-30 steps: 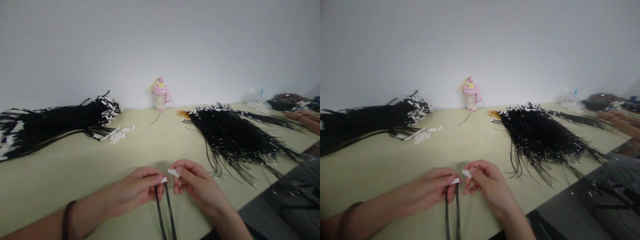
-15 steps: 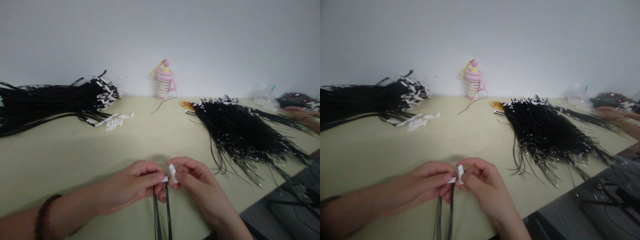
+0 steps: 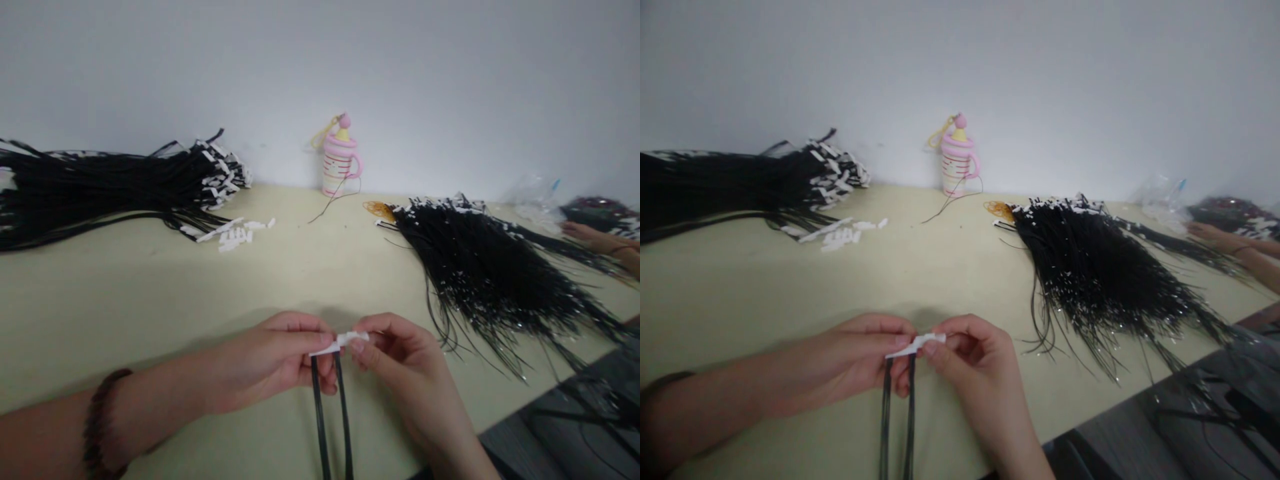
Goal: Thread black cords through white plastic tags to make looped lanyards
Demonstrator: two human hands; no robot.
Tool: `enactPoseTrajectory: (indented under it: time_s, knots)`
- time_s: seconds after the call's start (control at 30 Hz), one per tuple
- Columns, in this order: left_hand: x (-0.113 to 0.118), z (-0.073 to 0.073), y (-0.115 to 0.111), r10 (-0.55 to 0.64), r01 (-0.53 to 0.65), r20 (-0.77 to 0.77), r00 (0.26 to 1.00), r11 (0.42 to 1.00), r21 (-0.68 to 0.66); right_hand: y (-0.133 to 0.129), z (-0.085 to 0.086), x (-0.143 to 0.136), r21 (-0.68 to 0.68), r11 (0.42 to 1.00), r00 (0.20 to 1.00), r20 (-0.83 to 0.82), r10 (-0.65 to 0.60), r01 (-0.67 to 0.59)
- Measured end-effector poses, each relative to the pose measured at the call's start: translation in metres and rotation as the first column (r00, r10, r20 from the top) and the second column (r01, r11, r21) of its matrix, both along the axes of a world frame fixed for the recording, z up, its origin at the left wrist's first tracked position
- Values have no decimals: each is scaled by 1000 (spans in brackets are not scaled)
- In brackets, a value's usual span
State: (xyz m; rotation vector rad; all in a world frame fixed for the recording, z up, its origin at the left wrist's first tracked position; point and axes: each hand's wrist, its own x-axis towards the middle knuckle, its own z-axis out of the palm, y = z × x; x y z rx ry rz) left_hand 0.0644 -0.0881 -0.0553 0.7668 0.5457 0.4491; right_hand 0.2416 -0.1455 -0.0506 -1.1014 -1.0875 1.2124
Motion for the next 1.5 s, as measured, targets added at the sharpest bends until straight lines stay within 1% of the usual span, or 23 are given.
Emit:
enactPoseTrajectory:
  time_s: [0.13, 0.3, 0.43, 0.6, 0.73, 0.83, 0.93, 1.03, 1.17, 1.27, 1.4, 1.5]
  knots:
    - [-2, -2, 1, -8, 8, 10, 1000, 1000, -15, 0, -2, 2, -39, 999, 1000, 8, -5, 6]
    - [-5, -1, 0, -29, 30, 39, 999, 999, -32, 0, -1, 4, -53, 999, 1000, 10, -13, 13]
    - [-5, -2, -1, -3, 4, 23, 1000, 999, -53, 0, -1, 6, -47, 999, 999, 34, 8, -6]
    - [-4, 1, 0, -27, 27, 9, 1000, 999, -43, -4, 2, 7, -27, 1000, 997, 78, 10, -8]
    - [-5, 2, 1, -44, 46, 37, 998, 997, -56, -5, 4, 7, -10, 1000, 995, 99, 12, -11]
    - [-6, 2, 1, -58, 60, 50, 997, 997, -46, -4, 5, 7, 0, 1000, 992, 129, -3, 3]
    - [-5, 2, 1, -60, 61, 32, 998, 997, -44, -3, 5, 8, 17, 1000, 987, 157, -12, 9]
    - [-4, 2, 1, -48, 49, 13, 999, 998, -43, -5, 6, 9, 30, 999, 973, 231, -25, 19]
    - [-4, 2, 2, -71, 71, 5, 997, 997, 4, -6, 8, 9, 71, 997, 946, 324, -17, -6]
    - [-4, 1, 2, -88, 88, 7, 996, 996, 27, -7, 9, 9, 95, 995, 942, 334, -4, -30]
    - [-4, 2, 1, -102, 103, -29, 994, 994, 43, -7, 9, 8, 114, 992, 950, 313, 15, -53]
    - [-5, 4, 1, -117, 119, -44, 992, 991, 54, -7, 8, 7, 105, 992, 954, 297, 33, -67]
